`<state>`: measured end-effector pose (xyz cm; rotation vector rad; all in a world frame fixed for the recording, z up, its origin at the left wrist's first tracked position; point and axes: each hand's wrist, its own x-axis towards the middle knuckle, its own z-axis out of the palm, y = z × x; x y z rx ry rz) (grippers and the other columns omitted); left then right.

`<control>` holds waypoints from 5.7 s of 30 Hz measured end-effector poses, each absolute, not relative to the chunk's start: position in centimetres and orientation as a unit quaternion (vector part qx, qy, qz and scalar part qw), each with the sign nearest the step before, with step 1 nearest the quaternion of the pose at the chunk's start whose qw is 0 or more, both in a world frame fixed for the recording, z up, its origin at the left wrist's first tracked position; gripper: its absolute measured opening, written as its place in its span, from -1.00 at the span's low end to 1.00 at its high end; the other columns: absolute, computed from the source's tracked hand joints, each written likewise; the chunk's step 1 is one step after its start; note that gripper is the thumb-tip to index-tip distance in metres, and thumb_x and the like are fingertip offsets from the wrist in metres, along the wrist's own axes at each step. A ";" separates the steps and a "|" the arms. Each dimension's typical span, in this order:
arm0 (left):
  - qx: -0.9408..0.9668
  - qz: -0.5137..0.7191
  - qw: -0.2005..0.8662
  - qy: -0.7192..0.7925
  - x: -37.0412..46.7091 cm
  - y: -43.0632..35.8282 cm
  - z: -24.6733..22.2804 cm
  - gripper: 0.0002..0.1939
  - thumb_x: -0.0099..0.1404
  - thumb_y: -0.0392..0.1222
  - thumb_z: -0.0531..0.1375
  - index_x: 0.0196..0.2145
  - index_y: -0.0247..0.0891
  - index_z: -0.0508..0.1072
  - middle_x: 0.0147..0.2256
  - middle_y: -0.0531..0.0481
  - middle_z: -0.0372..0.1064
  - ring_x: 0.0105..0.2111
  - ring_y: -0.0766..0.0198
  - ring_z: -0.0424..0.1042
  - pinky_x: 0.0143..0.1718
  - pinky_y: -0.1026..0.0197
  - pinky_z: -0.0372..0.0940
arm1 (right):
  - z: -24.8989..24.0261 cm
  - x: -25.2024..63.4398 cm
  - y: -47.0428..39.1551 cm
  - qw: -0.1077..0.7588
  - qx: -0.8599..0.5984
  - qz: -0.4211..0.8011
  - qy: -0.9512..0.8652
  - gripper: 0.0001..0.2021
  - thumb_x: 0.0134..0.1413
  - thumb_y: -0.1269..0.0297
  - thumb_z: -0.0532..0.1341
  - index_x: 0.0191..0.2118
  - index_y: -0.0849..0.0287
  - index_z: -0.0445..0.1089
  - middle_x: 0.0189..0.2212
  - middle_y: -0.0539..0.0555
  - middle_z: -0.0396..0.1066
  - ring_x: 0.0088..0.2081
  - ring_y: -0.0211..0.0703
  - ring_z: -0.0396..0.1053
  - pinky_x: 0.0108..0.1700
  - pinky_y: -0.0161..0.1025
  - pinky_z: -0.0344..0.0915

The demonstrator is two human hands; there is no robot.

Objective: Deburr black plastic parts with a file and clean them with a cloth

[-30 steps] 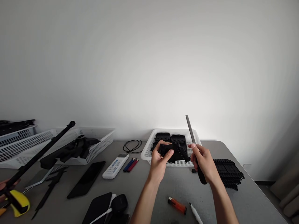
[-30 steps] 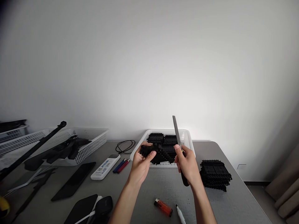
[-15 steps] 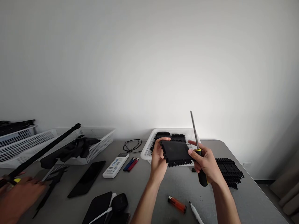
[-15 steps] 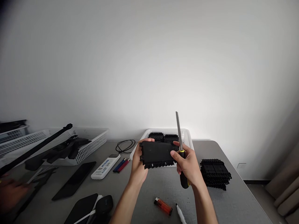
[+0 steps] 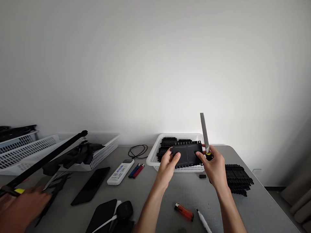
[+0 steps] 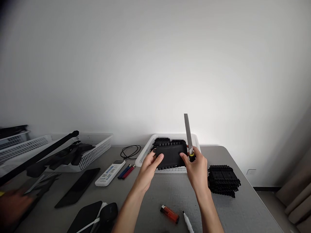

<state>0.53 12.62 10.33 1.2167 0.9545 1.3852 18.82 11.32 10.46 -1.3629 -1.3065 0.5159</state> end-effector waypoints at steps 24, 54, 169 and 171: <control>0.495 0.643 0.468 0.350 -0.3 13.5 9.9 -0.41 0.23 0.07 0.25 0.18 -0.09 0.29 0.18 -0.16 0.31 0.26 -0.03 0.19 0.25 -0.01 0.12 | 10.5 19.5 11.0 0.506 -0.490 0.271 -0.656 -0.44 0.23 -0.21 -0.02 -0.61 0.14 0.12 -0.67 -0.07 0.01 -0.58 -0.30 -0.05 -0.54 -0.31 -0.09; 0.445 0.677 0.509 0.290 -0.4 12.5 10.8 -0.46 0.18 -0.06 0.22 0.13 -0.08 0.38 0.19 -0.08 0.32 0.27 -0.01 0.16 0.25 -0.01 0.12 | 10.2 19.3 11.3 0.344 -0.553 0.196 -0.733 -0.42 0.24 -0.21 -0.02 -0.62 0.11 -0.13 -0.68 -0.07 -0.12 -0.58 -0.26 -0.22 -0.48 -0.23 -0.23; 0.683 0.600 0.031 0.416 0.6 13.9 8.7 0.29 -0.02 -0.25 0.43 0.36 -0.10 -0.43 0.36 -0.43 -0.28 0.37 -0.21 -0.16 0.26 -0.24 0.06 | 11.3 17.4 9.0 0.452 -0.552 0.161 -0.682 -0.44 0.23 -0.20 0.02 -0.58 0.17 0.30 -0.69 -0.11 -0.09 -0.58 -0.30 -0.19 -0.54 -0.29 -0.17; 0.682 0.603 0.027 0.413 0.7 13.8 8.7 0.31 -0.04 -0.27 0.44 0.35 -0.09 -0.43 0.36 -0.44 -0.26 0.36 -0.21 -0.13 0.25 -0.23 0.08 | 11.4 17.3 8.9 0.448 -0.555 0.161 -0.682 -0.44 0.23 -0.20 0.03 -0.59 0.16 0.25 -0.70 -0.10 -0.07 -0.58 -0.30 -0.18 -0.53 -0.30 -0.16</control>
